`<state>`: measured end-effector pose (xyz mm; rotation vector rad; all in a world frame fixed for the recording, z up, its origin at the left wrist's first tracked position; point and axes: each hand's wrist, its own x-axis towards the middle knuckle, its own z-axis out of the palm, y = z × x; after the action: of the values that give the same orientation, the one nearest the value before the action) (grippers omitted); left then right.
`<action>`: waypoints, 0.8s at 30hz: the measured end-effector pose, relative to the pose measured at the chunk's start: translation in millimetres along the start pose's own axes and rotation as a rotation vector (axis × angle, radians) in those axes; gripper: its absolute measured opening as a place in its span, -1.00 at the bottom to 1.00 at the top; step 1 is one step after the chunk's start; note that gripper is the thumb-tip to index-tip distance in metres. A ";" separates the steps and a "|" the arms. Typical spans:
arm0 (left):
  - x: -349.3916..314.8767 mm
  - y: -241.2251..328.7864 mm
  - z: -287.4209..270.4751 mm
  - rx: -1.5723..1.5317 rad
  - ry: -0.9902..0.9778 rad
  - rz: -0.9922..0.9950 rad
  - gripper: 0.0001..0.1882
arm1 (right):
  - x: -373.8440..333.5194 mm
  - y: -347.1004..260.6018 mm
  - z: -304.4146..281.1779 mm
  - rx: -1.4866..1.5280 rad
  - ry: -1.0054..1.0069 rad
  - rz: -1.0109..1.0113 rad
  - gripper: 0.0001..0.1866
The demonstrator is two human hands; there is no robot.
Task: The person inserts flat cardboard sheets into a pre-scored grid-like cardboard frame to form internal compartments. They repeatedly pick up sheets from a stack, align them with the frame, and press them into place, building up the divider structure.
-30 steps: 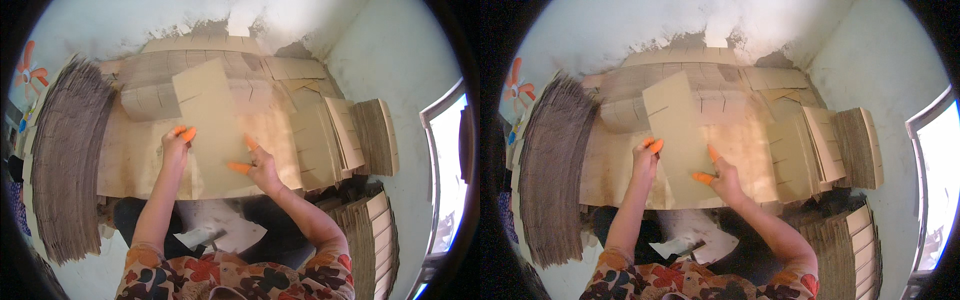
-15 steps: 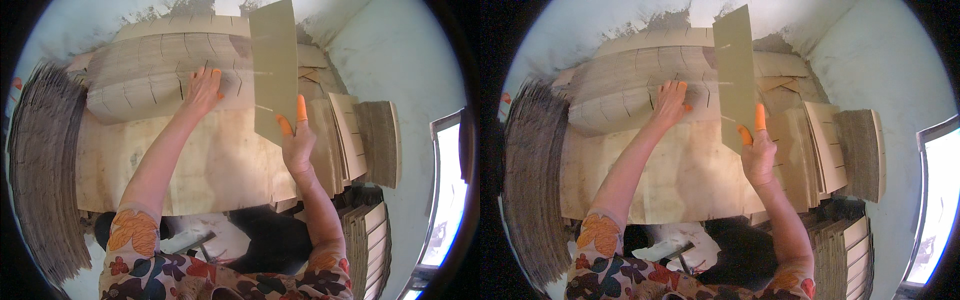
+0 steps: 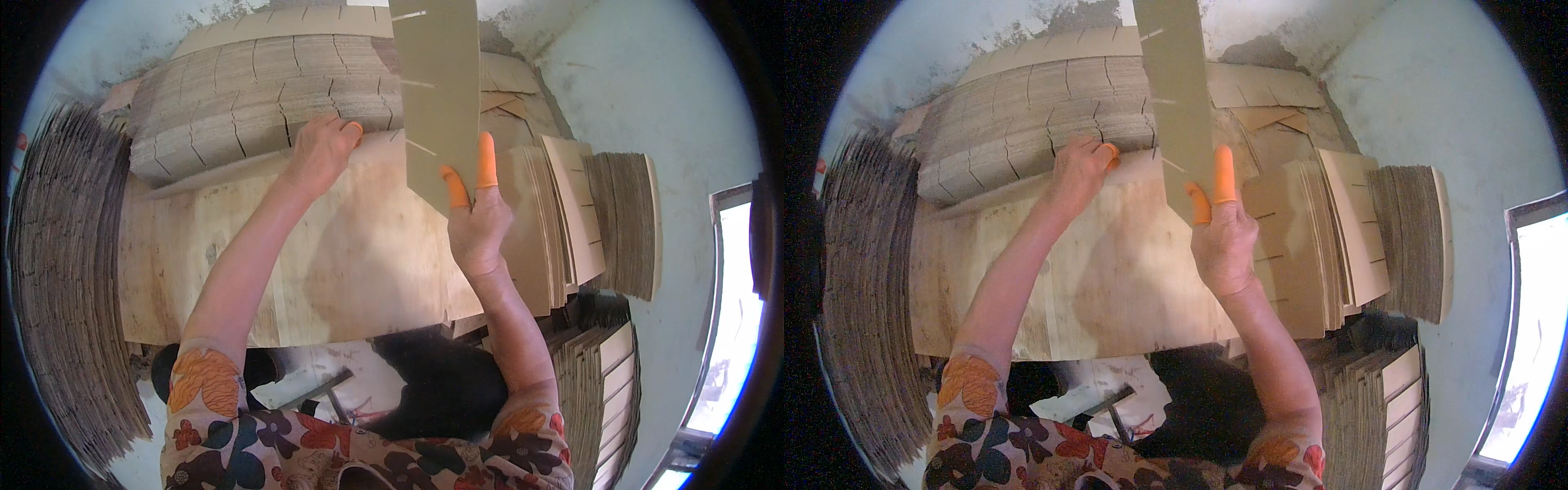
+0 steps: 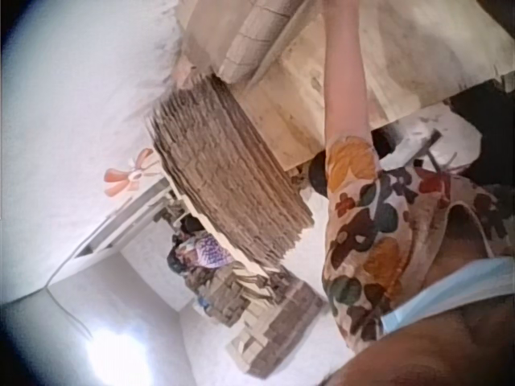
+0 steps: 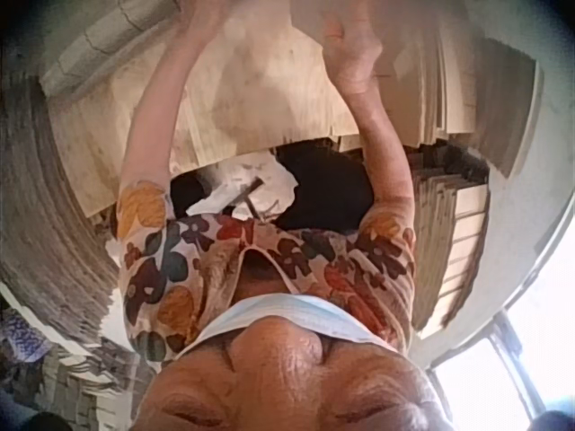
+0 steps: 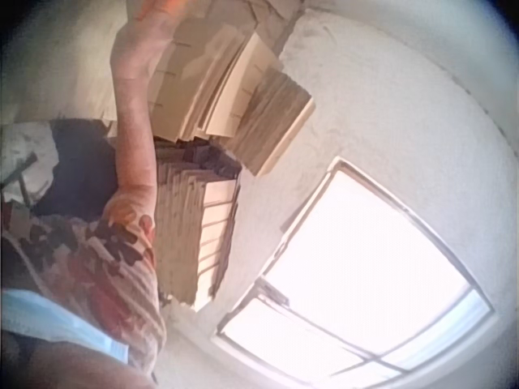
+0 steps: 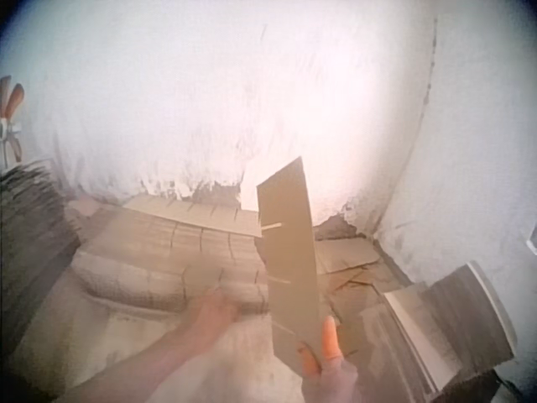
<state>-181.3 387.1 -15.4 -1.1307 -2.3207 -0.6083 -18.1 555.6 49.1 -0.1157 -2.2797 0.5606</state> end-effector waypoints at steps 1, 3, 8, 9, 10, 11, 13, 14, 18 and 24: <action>-2.8 2.6 -1.8 -0.005 0.009 0.027 -0.93 | -0.4 1.3 2.1 0.009 0.000 -0.013 -0.27; -6.4 8.8 -4.8 -0.016 0.029 0.082 -0.89 | -2.3 3.3 3.4 0.006 -0.013 -0.038 -0.27; -10.1 32.2 -13.7 -0.012 0.045 0.147 -0.89 | -7.1 4.1 1.1 -0.011 -0.099 -0.054 -0.29; -10.6 38.5 -17.9 -0.011 0.033 0.147 -0.89 | -8.2 3.7 -0.1 -0.036 -0.157 -0.009 -0.28; -10.9 45.0 -22.6 -0.019 0.025 0.150 -0.88 | -9.5 3.2 -1.7 -0.061 -0.215 0.036 -0.28; -11.0 51.5 -27.6 -0.028 0.018 0.154 -0.87 | -10.7 3.3 -3.1 -0.087 -0.274 0.081 -0.27; -13.4 62.2 -31.6 -0.033 0.016 0.168 -0.84 | -14.8 12.0 3.1 -0.056 -0.229 0.024 -0.26; -15.0 66.8 -32.4 -0.028 0.021 0.179 -0.83 | -16.2 15.4 5.4 -0.040 -0.206 -0.004 -0.25; -21.6 70.4 -27.9 -0.030 0.066 0.168 -0.77 | -16.8 16.4 2.5 -0.020 -0.286 0.064 -0.23; -22.9 66.7 -25.7 -0.022 0.057 0.132 -0.77 | -14.8 10.2 -6.1 0.000 -0.351 0.100 -0.23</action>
<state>-109.1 395.9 2.8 -1.2483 -2.1765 -0.6098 -4.3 563.3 38.5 -0.1413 -2.6248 0.6772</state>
